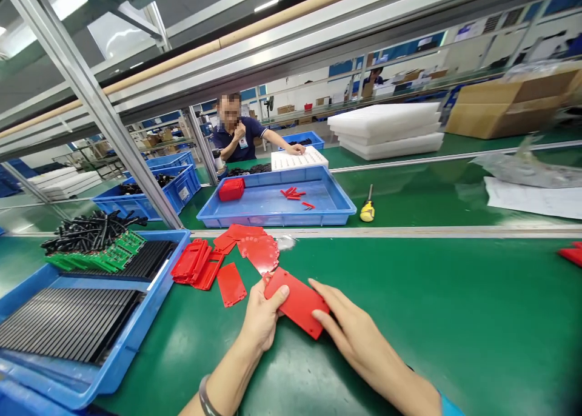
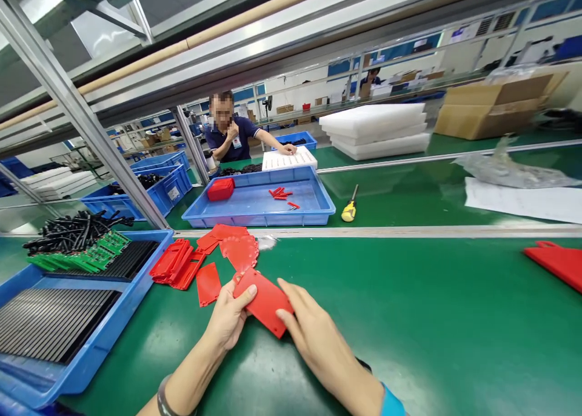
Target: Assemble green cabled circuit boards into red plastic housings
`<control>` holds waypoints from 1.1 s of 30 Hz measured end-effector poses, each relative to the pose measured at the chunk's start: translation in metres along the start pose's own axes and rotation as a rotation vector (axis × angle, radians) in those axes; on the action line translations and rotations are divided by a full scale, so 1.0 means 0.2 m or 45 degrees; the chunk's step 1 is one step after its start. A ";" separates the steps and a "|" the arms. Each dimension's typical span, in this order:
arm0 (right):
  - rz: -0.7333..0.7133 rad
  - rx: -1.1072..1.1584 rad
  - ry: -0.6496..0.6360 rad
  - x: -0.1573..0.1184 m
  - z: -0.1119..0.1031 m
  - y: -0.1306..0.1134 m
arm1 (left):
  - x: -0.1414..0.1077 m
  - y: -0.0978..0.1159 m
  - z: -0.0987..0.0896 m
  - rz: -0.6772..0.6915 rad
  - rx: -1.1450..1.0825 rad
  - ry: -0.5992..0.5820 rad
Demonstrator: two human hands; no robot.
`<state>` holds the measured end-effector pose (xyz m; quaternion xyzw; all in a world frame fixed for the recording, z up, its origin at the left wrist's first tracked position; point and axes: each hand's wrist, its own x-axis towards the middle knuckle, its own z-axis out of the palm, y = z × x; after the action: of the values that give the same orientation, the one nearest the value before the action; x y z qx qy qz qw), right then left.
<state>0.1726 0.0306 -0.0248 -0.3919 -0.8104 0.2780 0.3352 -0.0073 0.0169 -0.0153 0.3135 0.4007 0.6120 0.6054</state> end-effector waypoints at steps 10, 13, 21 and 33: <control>-0.312 -1.062 0.051 -0.10 0.06 -0.14 | -0.02 -0.05 0.02 -0.206 -0.011 -0.022; -0.261 -1.110 0.015 -0.10 -0.05 -0.13 | -0.04 -0.04 0.05 -0.287 -0.018 -0.143; 0.351 -1.309 0.370 -0.13 -0.91 0.39 | -0.07 -0.04 0.06 -0.252 0.307 -0.122; 0.888 -1.592 0.422 -0.41 -1.36 0.91 | -0.05 -0.06 0.03 -0.274 0.481 -0.222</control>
<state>0.4995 0.1131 -0.0129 -0.7819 -0.5845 -0.2085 0.0592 0.0052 0.0069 -0.0223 0.4285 0.4854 0.4285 0.6302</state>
